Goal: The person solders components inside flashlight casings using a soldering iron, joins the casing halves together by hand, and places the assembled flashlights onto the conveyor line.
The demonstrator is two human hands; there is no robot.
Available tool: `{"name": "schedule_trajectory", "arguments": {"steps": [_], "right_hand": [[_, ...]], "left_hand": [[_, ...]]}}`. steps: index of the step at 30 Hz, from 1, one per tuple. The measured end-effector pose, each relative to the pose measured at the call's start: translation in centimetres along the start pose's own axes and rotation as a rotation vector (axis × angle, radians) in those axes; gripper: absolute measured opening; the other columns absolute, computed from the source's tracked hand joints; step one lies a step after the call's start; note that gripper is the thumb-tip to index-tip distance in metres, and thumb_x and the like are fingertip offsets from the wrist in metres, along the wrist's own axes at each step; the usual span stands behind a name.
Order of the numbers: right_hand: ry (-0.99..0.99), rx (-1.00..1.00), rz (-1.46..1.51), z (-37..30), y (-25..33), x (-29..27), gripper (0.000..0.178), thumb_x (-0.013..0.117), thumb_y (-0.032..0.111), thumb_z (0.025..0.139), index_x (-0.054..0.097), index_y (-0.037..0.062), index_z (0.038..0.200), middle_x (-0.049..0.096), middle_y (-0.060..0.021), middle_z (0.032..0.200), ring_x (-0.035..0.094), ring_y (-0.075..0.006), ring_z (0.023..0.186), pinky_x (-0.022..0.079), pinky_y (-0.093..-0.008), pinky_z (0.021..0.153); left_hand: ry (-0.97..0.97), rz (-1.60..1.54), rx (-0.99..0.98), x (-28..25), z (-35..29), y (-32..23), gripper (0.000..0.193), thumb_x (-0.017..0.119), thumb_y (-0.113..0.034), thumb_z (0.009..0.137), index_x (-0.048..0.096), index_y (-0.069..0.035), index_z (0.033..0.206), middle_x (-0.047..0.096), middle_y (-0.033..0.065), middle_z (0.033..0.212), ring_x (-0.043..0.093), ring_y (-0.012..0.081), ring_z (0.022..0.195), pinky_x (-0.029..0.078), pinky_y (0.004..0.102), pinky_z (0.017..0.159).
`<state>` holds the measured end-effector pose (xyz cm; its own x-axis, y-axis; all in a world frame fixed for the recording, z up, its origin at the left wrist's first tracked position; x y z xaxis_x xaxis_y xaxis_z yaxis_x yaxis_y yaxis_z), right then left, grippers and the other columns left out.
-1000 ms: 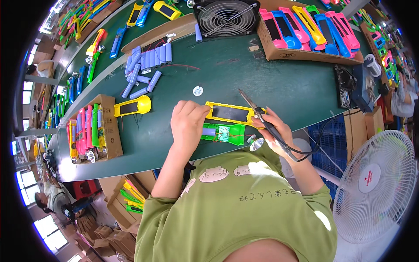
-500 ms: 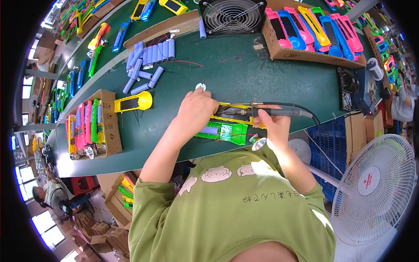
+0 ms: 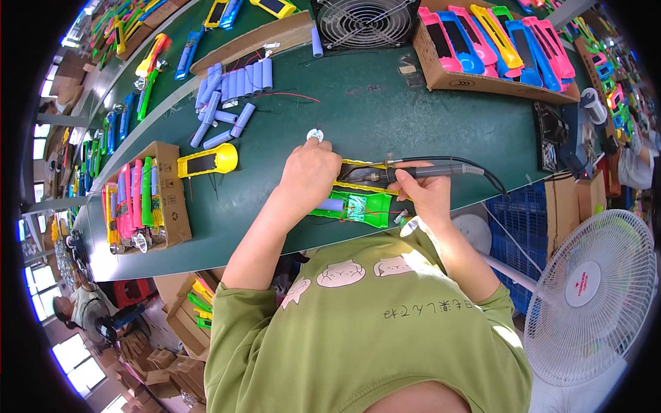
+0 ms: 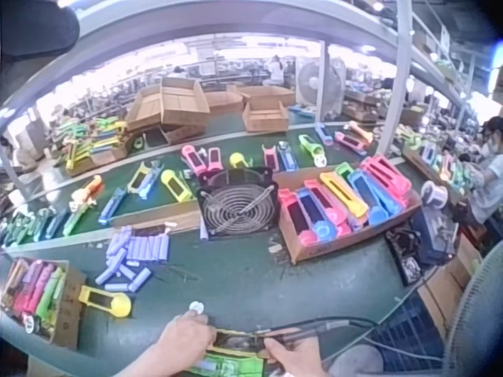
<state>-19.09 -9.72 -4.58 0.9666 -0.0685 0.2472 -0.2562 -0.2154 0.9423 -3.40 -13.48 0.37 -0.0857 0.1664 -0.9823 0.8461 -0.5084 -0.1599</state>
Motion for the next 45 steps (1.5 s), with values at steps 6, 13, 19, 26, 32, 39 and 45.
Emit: {"name": "schedule_trajectory", "arguments": {"steps": [6,13,19,26,32,39,45], "right_hand": [[0.001,-0.005,-0.023,0.0,-0.2,-0.2,0.012,0.059,0.002,0.082,0.058,-0.0040,0.093,0.063,-0.0082,0.078,0.062,-0.0112,0.064,0.047,-0.0197,0.050],[-0.068,-0.147,0.023,-0.9,2.3,-2.2,0.016,0.060,0.002,0.081,0.058,-0.0037,0.096,0.062,-0.0102,0.082,0.062,-0.0131,0.067,0.050,-0.0219,0.054],[-0.005,-0.796,-0.659,-4.7,7.6,-1.7,0.026,0.066,0.010,0.077,0.058,0.0044,0.102,0.060,-0.0128,0.088,0.060,-0.0248,0.079,0.049,-0.0297,0.068],[-0.016,-0.760,-0.706,-5.1,6.5,-3.2,0.049,0.072,0.011,0.069,0.050,0.0085,0.113,0.057,-0.0122,0.106,0.054,-0.0272,0.101,0.026,-0.0506,0.103],[0.186,-0.635,-0.774,-3.8,4.4,-3.1,0.054,0.070,0.015,0.071,0.043,0.0075,0.118,0.051,-0.0138,0.115,0.045,-0.0293,0.114,0.019,-0.0543,0.103],[0.099,-0.633,-0.783,-3.3,5.5,-3.9,0.052,0.071,0.005,0.067,0.046,0.0060,0.113,0.061,-0.0058,0.107,0.055,-0.0234,0.101,0.019,-0.0500,0.104],[0.124,-0.593,-0.790,-3.0,4.9,-3.0,0.052,0.071,0.008,0.069,0.044,0.0037,0.113,0.062,-0.0045,0.106,0.056,-0.0226,0.099,0.020,-0.0489,0.105]], "left_hand": [[0.004,-0.007,-0.005,0.1,0.2,0.1,0.005,0.062,-0.010,0.067,0.065,-0.006,0.067,0.056,0.0088,0.073,0.054,0.0256,0.082,0.046,0.0361,0.067],[-0.053,0.037,0.040,-0.1,1.8,-0.9,0.009,0.059,-0.012,0.068,0.062,-0.005,0.063,0.056,0.0122,0.069,0.055,0.0289,0.077,0.046,0.0387,0.065],[-0.064,0.097,0.008,-0.2,0.6,-0.3,0.009,0.058,-0.013,0.065,0.060,-0.006,0.059,0.055,0.0122,0.064,0.056,0.0293,0.069,0.047,0.0397,0.060],[-0.031,0.024,0.027,-0.7,0.2,-0.3,0.007,0.059,-0.010,0.066,0.060,-0.006,0.061,0.056,0.0111,0.065,0.056,0.0278,0.068,0.046,0.0377,0.059],[-0.106,0.091,-0.002,-0.7,0.5,-0.7,0.006,0.059,-0.012,0.062,0.060,-0.007,0.057,0.053,0.0119,0.061,0.054,0.0282,0.066,0.046,0.0387,0.059],[-0.201,-0.209,0.110,-4.9,0.9,-1.4,0.006,0.060,-0.007,0.064,0.065,-0.004,0.067,0.054,0.0115,0.067,0.052,0.0264,0.070,0.043,0.0345,0.062],[-0.276,-0.428,0.368,-7.5,-2.7,-5.1,0.023,0.059,-0.001,0.064,0.066,-0.005,0.086,0.053,0.0064,0.081,0.050,0.0233,0.079,0.042,0.0321,0.067]]}}
Point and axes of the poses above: each hand's wrist, its own z-axis towards the middle knuckle, its own x-axis out of the palm, y = z × x, the point moved 9 cm from there along z, towards the middle knuckle
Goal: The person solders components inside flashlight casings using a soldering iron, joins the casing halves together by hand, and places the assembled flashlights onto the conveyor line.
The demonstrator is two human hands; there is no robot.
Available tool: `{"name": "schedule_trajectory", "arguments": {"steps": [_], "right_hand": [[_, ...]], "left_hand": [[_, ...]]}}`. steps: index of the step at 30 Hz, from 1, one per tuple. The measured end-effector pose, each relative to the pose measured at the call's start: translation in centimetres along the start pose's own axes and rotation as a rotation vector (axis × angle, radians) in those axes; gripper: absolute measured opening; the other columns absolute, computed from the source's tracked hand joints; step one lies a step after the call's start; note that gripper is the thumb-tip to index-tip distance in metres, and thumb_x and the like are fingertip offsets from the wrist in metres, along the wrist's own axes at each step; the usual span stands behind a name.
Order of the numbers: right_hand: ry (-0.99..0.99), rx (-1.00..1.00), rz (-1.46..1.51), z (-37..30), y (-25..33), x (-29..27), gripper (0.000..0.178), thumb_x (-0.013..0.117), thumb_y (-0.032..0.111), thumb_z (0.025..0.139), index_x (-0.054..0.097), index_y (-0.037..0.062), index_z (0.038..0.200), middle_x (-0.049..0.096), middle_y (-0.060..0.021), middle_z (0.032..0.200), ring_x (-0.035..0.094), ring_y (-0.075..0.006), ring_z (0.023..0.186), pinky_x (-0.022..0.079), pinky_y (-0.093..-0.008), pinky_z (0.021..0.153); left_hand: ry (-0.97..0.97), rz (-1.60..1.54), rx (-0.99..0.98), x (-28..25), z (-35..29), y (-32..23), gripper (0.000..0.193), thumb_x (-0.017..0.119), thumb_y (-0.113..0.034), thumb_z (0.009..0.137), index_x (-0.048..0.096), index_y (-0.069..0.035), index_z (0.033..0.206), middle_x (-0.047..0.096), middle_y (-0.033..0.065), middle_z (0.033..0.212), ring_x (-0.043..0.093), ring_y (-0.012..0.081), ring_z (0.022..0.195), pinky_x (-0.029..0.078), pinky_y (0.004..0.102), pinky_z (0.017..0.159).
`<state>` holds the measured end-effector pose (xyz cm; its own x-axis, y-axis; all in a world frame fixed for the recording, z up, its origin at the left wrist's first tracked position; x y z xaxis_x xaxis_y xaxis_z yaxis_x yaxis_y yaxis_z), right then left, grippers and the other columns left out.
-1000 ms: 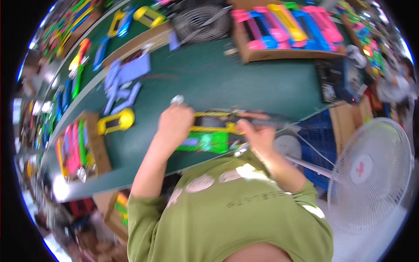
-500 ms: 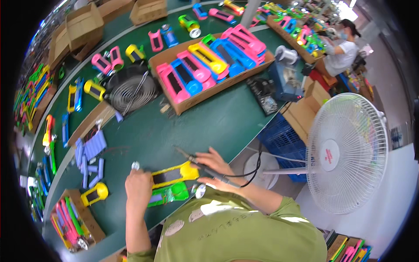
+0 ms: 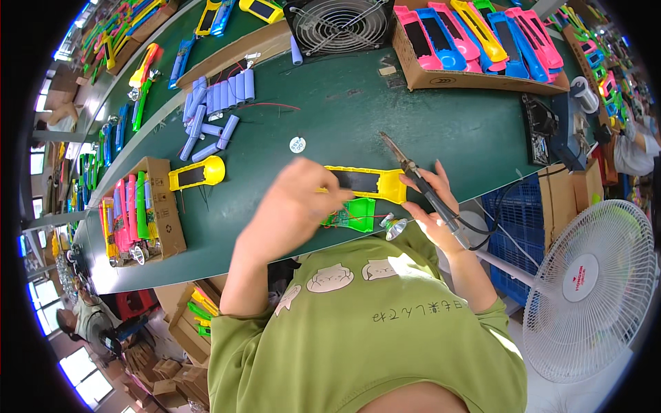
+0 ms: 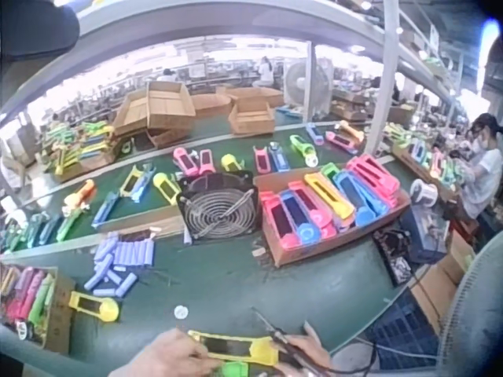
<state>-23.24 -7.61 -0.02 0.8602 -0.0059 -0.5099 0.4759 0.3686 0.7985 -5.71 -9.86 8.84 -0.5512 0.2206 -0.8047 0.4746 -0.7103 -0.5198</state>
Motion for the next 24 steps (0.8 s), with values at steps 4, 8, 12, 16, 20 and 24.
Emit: {"name": "schedule_trajectory", "arguments": {"steps": [4,8,12,16,20,24], "right_hand": [[0.003,0.000,0.005,-0.2,0.5,0.2,0.051,0.070,0.008,0.069,0.044,0.0038,0.113,0.062,-0.0042,0.106,0.056,-0.0228,0.099,0.021,-0.0488,0.105],[0.004,-0.054,-0.020,0.0,1.0,0.2,0.051,0.068,0.006,0.070,0.044,0.0038,0.114,0.062,-0.0041,0.106,0.055,-0.0233,0.100,0.022,-0.0487,0.105],[0.025,-0.009,0.063,0.7,0.4,0.6,0.050,0.066,0.001,0.070,0.043,0.0037,0.114,0.061,-0.0049,0.107,0.054,-0.0238,0.102,0.023,-0.0491,0.104],[0.062,-0.055,0.135,1.4,0.6,1.6,0.051,0.066,-0.001,0.069,0.043,0.0045,0.114,0.061,-0.0054,0.107,0.054,-0.0250,0.102,0.024,-0.0495,0.104],[0.130,-0.172,0.065,1.7,1.6,2.3,0.056,0.070,0.004,0.067,0.043,0.0069,0.116,0.060,-0.0060,0.106,0.055,-0.0251,0.099,0.025,-0.0502,0.103],[0.018,-0.264,-0.058,1.9,3.0,-0.2,0.037,0.073,0.009,0.065,0.057,0.0058,0.099,0.063,-0.0083,0.088,0.060,-0.0248,0.087,0.030,-0.0490,0.100]], "left_hand": [[0.169,0.166,0.000,4.3,-1.2,-0.6,0.022,0.060,-0.003,0.062,0.065,-0.006,0.083,0.052,0.0058,0.084,0.050,0.0228,0.082,0.042,0.0335,0.070],[0.169,0.098,-0.034,5.5,-1.6,0.8,0.018,0.064,-0.006,0.063,0.064,-0.006,0.081,0.051,0.0053,0.084,0.050,0.0228,0.084,0.042,0.0342,0.071],[0.027,-0.146,-0.082,5.6,-1.7,1.6,0.012,0.066,-0.005,0.066,0.063,-0.006,0.078,0.054,0.0050,0.077,0.053,0.0220,0.074,0.043,0.0325,0.065],[-0.198,-0.163,-0.193,5.5,-1.8,2.0,0.011,0.067,-0.004,0.065,0.062,-0.005,0.074,0.055,0.0052,0.072,0.054,0.0225,0.068,0.044,0.0330,0.063],[-0.260,0.151,-0.249,5.2,-1.7,2.0,0.009,0.065,-0.002,0.066,0.062,-0.004,0.074,0.056,0.0069,0.071,0.055,0.0243,0.067,0.044,0.0345,0.061],[-0.145,0.217,-0.361,5.8,-1.4,3.5,0.007,0.061,-0.002,0.069,0.063,-0.004,0.075,0.055,0.0095,0.070,0.056,0.0273,0.066,0.045,0.0361,0.058]]}}
Point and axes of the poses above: each hand's wrist, its own z-axis towards the middle knuckle, its own x-axis out of the palm, y = z × x, the point moved 9 cm from there along z, towards the middle knuckle
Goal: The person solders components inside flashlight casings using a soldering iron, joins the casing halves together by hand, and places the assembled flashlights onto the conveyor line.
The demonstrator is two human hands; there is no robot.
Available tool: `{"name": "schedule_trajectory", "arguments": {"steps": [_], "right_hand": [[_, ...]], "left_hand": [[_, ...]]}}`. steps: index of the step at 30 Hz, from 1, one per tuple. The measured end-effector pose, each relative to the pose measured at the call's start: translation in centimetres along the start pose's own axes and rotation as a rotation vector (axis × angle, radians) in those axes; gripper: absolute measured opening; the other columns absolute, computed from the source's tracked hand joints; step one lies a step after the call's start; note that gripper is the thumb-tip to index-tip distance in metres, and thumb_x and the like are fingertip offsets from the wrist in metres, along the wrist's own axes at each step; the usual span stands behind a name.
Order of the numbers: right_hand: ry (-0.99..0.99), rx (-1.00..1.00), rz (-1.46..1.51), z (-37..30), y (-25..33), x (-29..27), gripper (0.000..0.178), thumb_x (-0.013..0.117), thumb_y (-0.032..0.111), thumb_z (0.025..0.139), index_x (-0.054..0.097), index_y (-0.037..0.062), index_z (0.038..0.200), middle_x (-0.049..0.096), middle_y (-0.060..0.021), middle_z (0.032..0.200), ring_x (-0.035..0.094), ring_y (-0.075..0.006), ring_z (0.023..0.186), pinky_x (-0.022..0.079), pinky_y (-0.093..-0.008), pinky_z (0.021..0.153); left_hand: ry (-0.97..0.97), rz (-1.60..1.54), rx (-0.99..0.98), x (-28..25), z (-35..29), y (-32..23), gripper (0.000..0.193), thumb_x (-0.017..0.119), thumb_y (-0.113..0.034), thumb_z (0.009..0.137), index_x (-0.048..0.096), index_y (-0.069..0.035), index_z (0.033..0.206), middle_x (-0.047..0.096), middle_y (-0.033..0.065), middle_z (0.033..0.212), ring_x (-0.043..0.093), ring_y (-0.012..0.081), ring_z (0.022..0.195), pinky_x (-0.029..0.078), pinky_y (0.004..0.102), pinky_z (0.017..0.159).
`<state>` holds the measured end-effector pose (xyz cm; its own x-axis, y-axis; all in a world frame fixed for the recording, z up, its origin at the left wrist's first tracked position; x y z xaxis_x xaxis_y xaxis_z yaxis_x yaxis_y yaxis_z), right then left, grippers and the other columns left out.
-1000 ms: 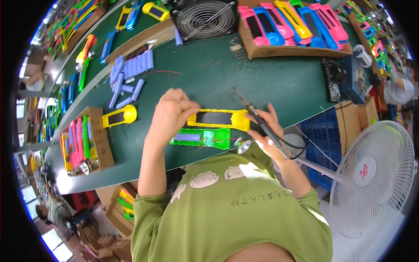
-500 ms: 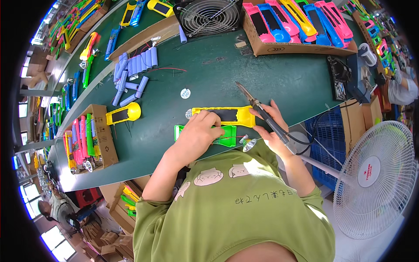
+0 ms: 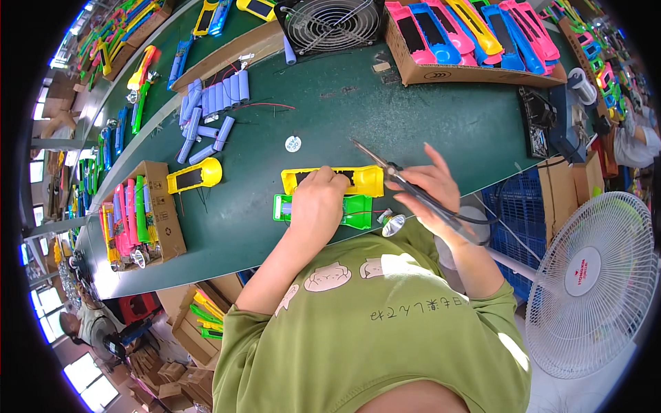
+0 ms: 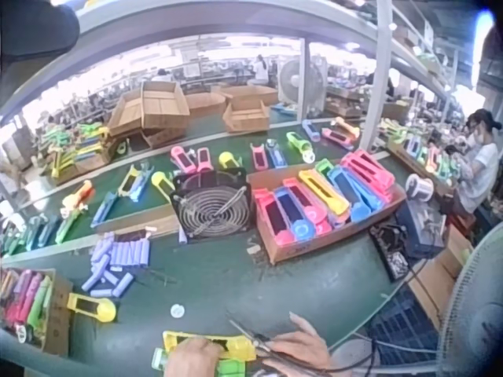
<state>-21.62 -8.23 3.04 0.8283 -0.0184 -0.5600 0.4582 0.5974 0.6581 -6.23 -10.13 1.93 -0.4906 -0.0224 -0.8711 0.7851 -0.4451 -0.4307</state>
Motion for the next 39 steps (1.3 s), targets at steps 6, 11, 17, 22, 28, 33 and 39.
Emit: {"name": "schedule_trajectory", "arguments": {"steps": [6,11,17,22,28,33,39], "right_hand": [[-0.174,0.155,0.218,-0.7,-1.8,-3.0,0.021,0.069,0.003,0.072,0.060,-0.0018,0.090,0.064,-0.0098,0.084,0.062,-0.0221,0.082,0.050,-0.0400,0.079],[-0.308,0.651,0.898,-2.7,-6.7,0.0,0.016,0.062,-0.002,0.078,0.056,-0.0048,0.092,0.061,-0.0125,0.086,0.062,-0.0161,0.072,0.055,-0.0269,0.062],[-0.276,0.682,0.881,-2.9,-7.1,1.7,0.015,0.062,-0.002,0.078,0.057,-0.0045,0.091,0.062,-0.0116,0.085,0.062,-0.0155,0.070,0.054,-0.0264,0.062],[-0.264,0.681,0.856,-3.2,-7.3,2.1,0.015,0.062,-0.001,0.078,0.056,-0.0051,0.092,0.062,-0.0118,0.085,0.062,-0.0155,0.069,0.053,-0.0249,0.062],[-0.265,0.727,0.776,-3.3,-6.6,1.6,0.016,0.062,0.000,0.078,0.056,-0.0058,0.092,0.062,-0.0121,0.086,0.063,-0.0163,0.070,0.052,-0.0236,0.061],[-0.364,0.611,0.811,-3.6,-5.3,0.3,0.015,0.060,-0.001,0.080,0.056,-0.0067,0.093,0.061,-0.0132,0.087,0.064,-0.0177,0.068,0.053,-0.0247,0.059],[-0.247,0.303,0.376,-2.6,0.2,-0.6,0.030,0.062,0.000,0.078,0.049,-0.0011,0.105,0.063,-0.0118,0.093,0.065,-0.0206,0.079,0.049,-0.0349,0.078]], "left_hand": [[0.121,0.009,-0.066,0.5,1.0,0.9,0.004,0.059,-0.005,0.070,0.063,-0.005,0.072,0.056,0.0107,0.070,0.057,0.0281,0.065,0.046,0.0362,0.060],[0.164,0.014,-0.064,0.7,1.4,0.9,0.006,0.057,-0.006,0.071,0.063,-0.005,0.072,0.057,0.0112,0.071,0.057,0.0288,0.064,0.046,0.0375,0.060],[0.161,0.007,-0.064,0.7,1.5,0.8,0.006,0.057,-0.006,0.072,0.062,-0.004,0.072,0.057,0.0120,0.071,0.057,0.0297,0.064,0.045,0.0387,0.060],[0.154,0.003,-0.060,0.7,1.5,0.9,0.005,0.057,-0.005,0.072,0.061,-0.003,0.071,0.057,0.0126,0.071,0.058,0.0299,0.064,0.046,0.0387,0.060],[0.151,0.014,-0.059,0.6,1.6,0.8,0.005,0.057,-0.005,0.072,0.062,-0.002,0.070,0.057,0.0128,0.072,0.058,0.0301,0.064,0.046,0.0387,0.060],[0.147,0.039,-0.064,0.7,1.6,0.7,0.005,0.057,-0.004,0.071,0.062,-0.002,0.070,0.057,0.0130,0.072,0.058,0.0303,0.064,0.046,0.0387,0.060],[0.140,0.048,-0.075,0.6,1.5,0.7,0.005,0.057,-0.004,0.070,0.062,-0.002,0.070,0.057,0.0129,0.072,0.058,0.0304,0.064,0.046,0.0388,0.060]]}}
Point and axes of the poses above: each hand's wrist, its own z-axis towards the middle knuckle, its own x-axis out of the palm, y = z × x, the point moved 9 cm from there along z, towards the middle knuckle
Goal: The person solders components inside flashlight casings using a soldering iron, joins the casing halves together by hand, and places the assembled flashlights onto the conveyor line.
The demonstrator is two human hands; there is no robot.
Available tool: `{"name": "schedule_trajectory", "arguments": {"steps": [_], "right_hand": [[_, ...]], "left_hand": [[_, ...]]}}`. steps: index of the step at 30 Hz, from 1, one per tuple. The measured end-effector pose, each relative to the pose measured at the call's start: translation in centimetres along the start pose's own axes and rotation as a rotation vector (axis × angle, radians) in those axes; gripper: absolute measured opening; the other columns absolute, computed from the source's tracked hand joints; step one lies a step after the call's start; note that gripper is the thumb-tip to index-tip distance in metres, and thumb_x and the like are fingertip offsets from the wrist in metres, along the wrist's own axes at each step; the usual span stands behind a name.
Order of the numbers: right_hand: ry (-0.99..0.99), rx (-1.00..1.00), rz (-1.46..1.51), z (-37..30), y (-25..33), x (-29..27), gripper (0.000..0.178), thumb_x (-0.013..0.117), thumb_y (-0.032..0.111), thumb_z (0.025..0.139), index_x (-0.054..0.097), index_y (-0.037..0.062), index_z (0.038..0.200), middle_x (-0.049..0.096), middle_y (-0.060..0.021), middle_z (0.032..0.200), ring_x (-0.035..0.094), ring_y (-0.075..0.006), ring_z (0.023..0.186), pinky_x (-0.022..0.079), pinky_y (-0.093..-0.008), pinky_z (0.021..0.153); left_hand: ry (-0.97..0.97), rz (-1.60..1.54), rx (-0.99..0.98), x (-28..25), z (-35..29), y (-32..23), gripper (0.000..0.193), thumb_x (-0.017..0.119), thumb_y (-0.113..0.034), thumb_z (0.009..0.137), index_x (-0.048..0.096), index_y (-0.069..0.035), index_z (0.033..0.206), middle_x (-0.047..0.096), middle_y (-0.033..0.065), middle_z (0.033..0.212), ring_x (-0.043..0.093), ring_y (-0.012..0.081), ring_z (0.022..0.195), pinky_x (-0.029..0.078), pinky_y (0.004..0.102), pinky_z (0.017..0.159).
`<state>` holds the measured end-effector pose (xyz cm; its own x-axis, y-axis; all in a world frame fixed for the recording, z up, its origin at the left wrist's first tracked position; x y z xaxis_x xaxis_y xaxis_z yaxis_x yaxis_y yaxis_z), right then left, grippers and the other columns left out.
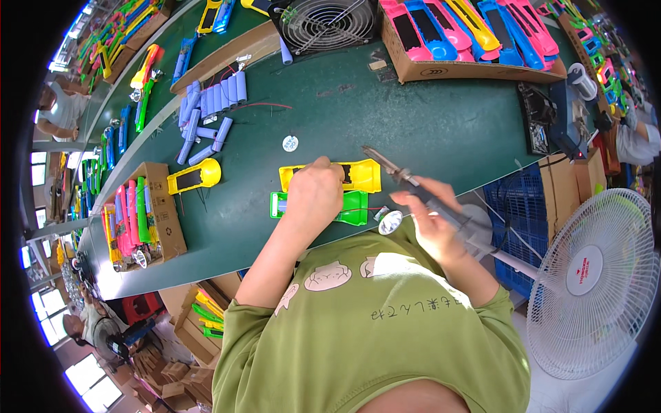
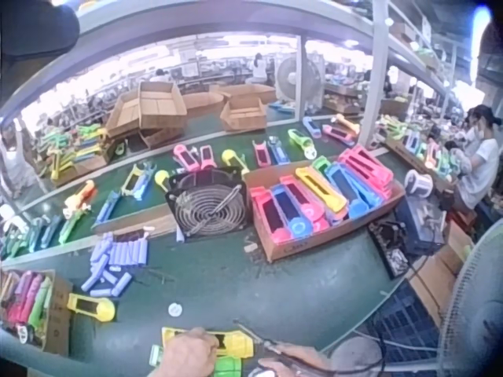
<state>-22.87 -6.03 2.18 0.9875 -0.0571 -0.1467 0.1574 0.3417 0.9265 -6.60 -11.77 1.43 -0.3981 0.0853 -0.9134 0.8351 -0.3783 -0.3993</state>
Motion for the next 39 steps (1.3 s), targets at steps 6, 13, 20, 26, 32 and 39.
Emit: {"name": "schedule_trajectory", "arguments": {"steps": [6,13,20,26,32,39], "right_hand": [[0.367,0.008,-0.208,-0.3,-0.4,5.9,0.071,0.072,0.010,0.067,0.032,0.0031,0.126,0.054,-0.0131,0.111,0.053,-0.0290,0.104,0.015,-0.0516,0.106],[0.408,-0.052,-0.238,-0.1,-0.8,5.7,0.067,0.068,0.007,0.071,0.030,0.0035,0.126,0.059,-0.0097,0.096,0.059,-0.0272,0.086,0.013,-0.0522,0.106],[0.362,-0.053,-0.282,0.9,-1.1,4.8,0.066,0.068,0.004,0.070,0.030,0.0054,0.124,0.059,-0.0076,0.108,0.058,-0.0233,0.094,0.018,-0.0477,0.107],[0.045,-0.062,-0.094,0.7,-0.3,0.6,0.046,0.064,0.000,0.073,0.042,0.0013,0.113,0.064,-0.0107,0.099,0.062,-0.0201,0.092,0.030,-0.0418,0.101],[-0.086,0.016,-0.169,0.7,-1.6,-2.6,0.046,0.062,-0.003,0.074,0.040,0.0012,0.114,0.064,-0.0117,0.098,0.062,-0.0196,0.094,0.028,-0.0412,0.102],[-0.089,-0.188,-0.603,0.5,-3.4,-5.9,0.034,0.049,-0.004,0.084,0.039,-0.0055,0.116,0.056,-0.0200,0.105,0.061,-0.0218,0.083,0.053,-0.0311,0.072]], "left_hand": [[-0.017,-0.005,0.022,0.0,-0.1,-0.1,0.005,0.058,-0.004,0.070,0.062,-0.002,0.070,0.057,0.0132,0.071,0.058,0.0306,0.065,0.046,0.0385,0.060],[0.107,-0.209,0.183,-3.9,-1.2,-1.6,0.055,0.078,-0.018,0.050,0.060,-0.005,0.101,0.053,0.0134,0.097,0.051,0.0315,0.094,0.041,0.0399,0.078],[0.050,0.071,0.158,-3.6,-3.3,2.6,0.081,0.080,-0.013,0.047,0.045,-0.004,0.119,0.048,0.0126,0.118,0.043,0.0312,0.112,0.033,0.0410,0.099],[-0.067,-0.147,0.098,-2.9,-2.8,4.8,0.054,0.076,-0.006,0.052,0.044,-0.003,0.096,0.054,0.0116,0.104,0.050,0.0299,0.093,0.040,0.0400,0.084],[-0.188,-0.174,0.240,-3.4,-3.5,4.7,0.051,0.074,-0.004,0.049,0.036,-0.008,0.082,0.057,0.0105,0.096,0.050,0.0306,0.089,0.042,0.0401,0.079],[-0.463,-0.015,0.204,-15.2,0.3,9.1,0.047,0.075,-0.008,0.053,0.038,-0.007,0.082,0.057,0.0144,0.095,0.056,0.0331,0.079,0.046,0.0361,0.066]]}}
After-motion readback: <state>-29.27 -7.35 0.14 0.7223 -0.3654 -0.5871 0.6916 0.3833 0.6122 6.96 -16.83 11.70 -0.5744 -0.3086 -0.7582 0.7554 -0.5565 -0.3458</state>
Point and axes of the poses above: each hand's wrist, its own z-axis towards the middle knuckle, its own x-axis out of the palm, y = z × x, the point moved 9 cm from there along z, towards the middle knuckle
